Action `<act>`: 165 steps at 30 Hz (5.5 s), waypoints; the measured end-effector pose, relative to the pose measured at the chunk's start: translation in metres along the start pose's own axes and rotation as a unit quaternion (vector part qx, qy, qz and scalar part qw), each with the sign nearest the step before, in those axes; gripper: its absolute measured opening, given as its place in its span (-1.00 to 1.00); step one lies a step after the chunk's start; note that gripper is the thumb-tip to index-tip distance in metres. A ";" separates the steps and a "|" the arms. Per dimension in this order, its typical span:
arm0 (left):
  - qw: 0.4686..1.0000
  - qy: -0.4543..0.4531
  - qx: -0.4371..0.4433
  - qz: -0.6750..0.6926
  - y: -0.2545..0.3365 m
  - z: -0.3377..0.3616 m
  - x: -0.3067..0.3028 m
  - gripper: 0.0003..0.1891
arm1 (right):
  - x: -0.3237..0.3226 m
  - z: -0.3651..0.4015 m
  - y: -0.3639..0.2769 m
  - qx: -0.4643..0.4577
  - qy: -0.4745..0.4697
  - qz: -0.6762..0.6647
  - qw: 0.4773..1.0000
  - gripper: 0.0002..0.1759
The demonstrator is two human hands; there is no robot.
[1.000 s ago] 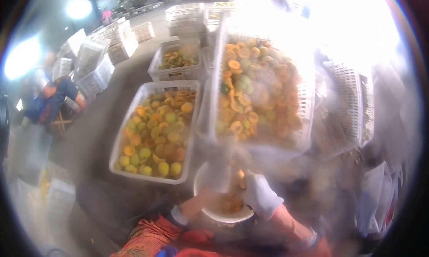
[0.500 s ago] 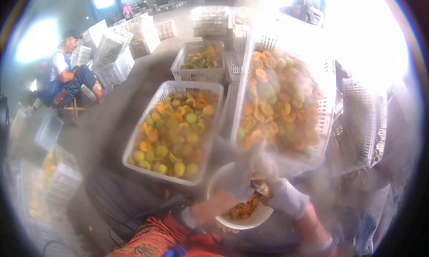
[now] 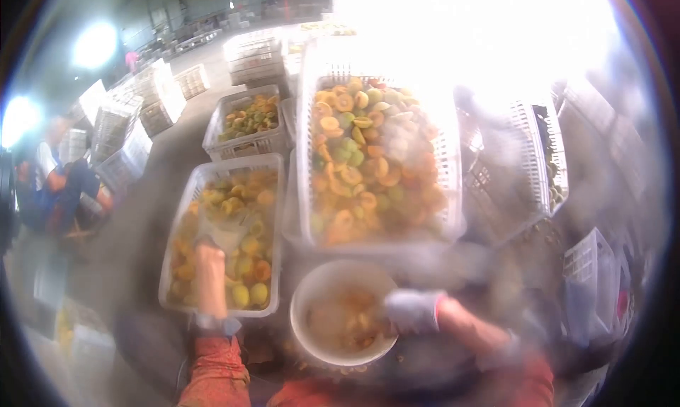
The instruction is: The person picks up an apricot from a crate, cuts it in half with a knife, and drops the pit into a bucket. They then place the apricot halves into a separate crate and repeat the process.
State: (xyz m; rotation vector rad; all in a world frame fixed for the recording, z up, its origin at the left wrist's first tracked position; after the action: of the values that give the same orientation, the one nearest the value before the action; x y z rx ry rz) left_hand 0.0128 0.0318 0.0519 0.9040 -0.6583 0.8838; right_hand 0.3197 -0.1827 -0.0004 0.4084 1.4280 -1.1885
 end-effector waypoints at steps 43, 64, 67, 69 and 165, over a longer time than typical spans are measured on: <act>0.994 0.007 -0.110 0.015 -0.157 0.062 0.061 -0.73 | -0.133 -0.051 -0.047 0.177 0.291 -0.409 0.847 -0.71; 0.991 -0.019 -0.059 -0.121 -0.176 0.095 0.072 -0.64 | -0.100 -0.026 -0.076 0.250 0.539 -0.097 0.799 -0.64; 0.991 -0.017 -0.034 -0.126 -0.173 0.099 0.073 -0.64 | -0.101 -0.029 -0.082 0.248 0.546 -0.104 0.793 -0.64; 0.992 -0.011 -0.012 -0.126 -0.171 0.100 0.071 -0.65 | -0.100 -0.030 -0.085 0.235 0.557 -0.118 0.788 -0.64; 0.979 0.005 -0.179 0.100 -0.173 0.051 0.034 -0.69 | -0.119 -0.124 0.094 0.225 0.485 0.105 0.839 -0.81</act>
State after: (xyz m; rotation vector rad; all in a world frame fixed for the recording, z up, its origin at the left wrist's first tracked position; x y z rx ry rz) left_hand 0.1724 -0.0569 0.0364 0.5164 -0.8786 0.9105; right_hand 0.3607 0.0035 0.0422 1.6398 1.8440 -1.1653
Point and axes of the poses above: each hand's wrist, its own z-axis away from the middle knuckle, its own x-axis out of the palm, y = z × x, the point moved 7 cm from there along -z, towards the middle knuckle, and after that the axes turned 15 degrees about y, right-handed, at the moved point
